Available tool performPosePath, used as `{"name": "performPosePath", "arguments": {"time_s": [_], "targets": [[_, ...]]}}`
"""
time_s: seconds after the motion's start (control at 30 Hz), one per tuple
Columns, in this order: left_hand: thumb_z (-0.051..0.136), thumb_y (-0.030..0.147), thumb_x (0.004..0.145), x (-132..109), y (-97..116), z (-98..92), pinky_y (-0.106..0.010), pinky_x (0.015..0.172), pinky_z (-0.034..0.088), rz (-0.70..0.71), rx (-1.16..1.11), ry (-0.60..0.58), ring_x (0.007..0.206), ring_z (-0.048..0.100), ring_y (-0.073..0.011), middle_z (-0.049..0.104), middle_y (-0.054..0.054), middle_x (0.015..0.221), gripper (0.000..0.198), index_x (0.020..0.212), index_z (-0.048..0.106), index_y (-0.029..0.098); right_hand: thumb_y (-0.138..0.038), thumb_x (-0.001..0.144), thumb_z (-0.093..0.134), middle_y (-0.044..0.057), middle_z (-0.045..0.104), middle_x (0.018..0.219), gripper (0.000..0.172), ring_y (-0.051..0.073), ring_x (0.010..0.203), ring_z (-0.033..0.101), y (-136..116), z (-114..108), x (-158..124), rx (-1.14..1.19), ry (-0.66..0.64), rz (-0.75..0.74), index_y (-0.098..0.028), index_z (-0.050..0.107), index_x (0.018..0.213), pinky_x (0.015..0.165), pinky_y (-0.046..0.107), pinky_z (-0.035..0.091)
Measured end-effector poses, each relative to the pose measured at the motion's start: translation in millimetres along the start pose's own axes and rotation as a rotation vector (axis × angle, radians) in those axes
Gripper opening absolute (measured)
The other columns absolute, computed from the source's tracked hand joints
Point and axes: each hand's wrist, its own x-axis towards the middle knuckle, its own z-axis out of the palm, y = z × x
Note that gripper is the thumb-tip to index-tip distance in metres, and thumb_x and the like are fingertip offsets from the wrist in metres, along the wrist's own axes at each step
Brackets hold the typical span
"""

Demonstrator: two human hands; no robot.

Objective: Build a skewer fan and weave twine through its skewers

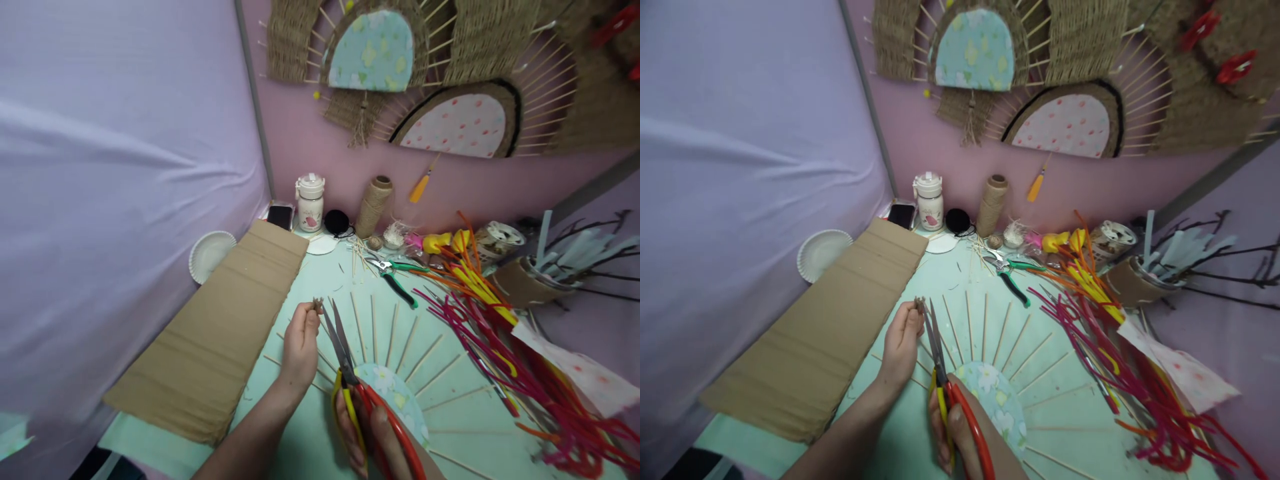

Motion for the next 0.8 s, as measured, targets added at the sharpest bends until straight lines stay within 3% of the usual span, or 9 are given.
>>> {"name": "performPosePath", "arguments": {"time_s": [0.37, 0.53, 0.7, 0.8], "targets": [[0.034, 0.040, 0.095, -0.2, 1.6, -2.6, -0.025, 0.064, 0.037, 0.057, 0.125, 0.025, 0.068, 0.048, -0.0143, 0.053, 0.000, 0.074, 0.028, 0.090, 0.053, 0.020, -0.077, 0.071, 0.051, -0.003, 0.044, 0.063, 0.061, 0.006, 0.043, 0.032, 2.1, -2.6, 2.9, 0.000, 0.012, 0.035, -0.020, 0.054, 0.092, 0.042, 0.022, 0.031], [0.036, 0.036, 0.094, -0.6, 0.1, -2.6, -0.029, 0.078, 0.042, 0.144, 0.176, 0.035, 0.085, 0.057, -0.0178, 0.064, -0.004, 0.090, 0.028, 0.096, 0.058, 0.019, -0.076, 0.076, 0.046, -0.005, 0.043, 0.058, 0.058, 0.006, 0.042, 0.034, -6.1, -1.1, 2.7, -0.067, -0.004, -0.031, -0.019, 0.051, 0.086, 0.043, 0.022, 0.032], [0.036, 0.032, 0.094, -1.9, -0.9, -2.3, -0.028, 0.074, 0.043, 0.221, 0.228, -0.043, 0.080, 0.057, -0.0172, 0.063, -0.004, 0.083, 0.027, 0.088, 0.059, 0.019, -0.075, 0.077, 0.046, -0.003, 0.046, 0.065, 0.059, 0.005, 0.046, 0.037, -7.0, -5.5, 1.6, -0.081, 0.041, -0.044, -0.017, 0.051, 0.088, 0.043, 0.020, 0.034], [0.035, 0.030, 0.094, -2.0, -0.4, -2.2, -0.027, 0.071, 0.041, 0.219, 0.246, -0.084, 0.075, 0.055, -0.0161, 0.060, -0.003, 0.078, 0.026, 0.086, 0.058, 0.019, -0.075, 0.078, 0.044, -0.005, 0.042, 0.058, 0.059, 0.003, 0.040, 0.032, -7.4, -7.5, 2.0, -0.124, 0.074, -0.073, -0.017, 0.051, 0.088, 0.038, 0.017, 0.029]]}}
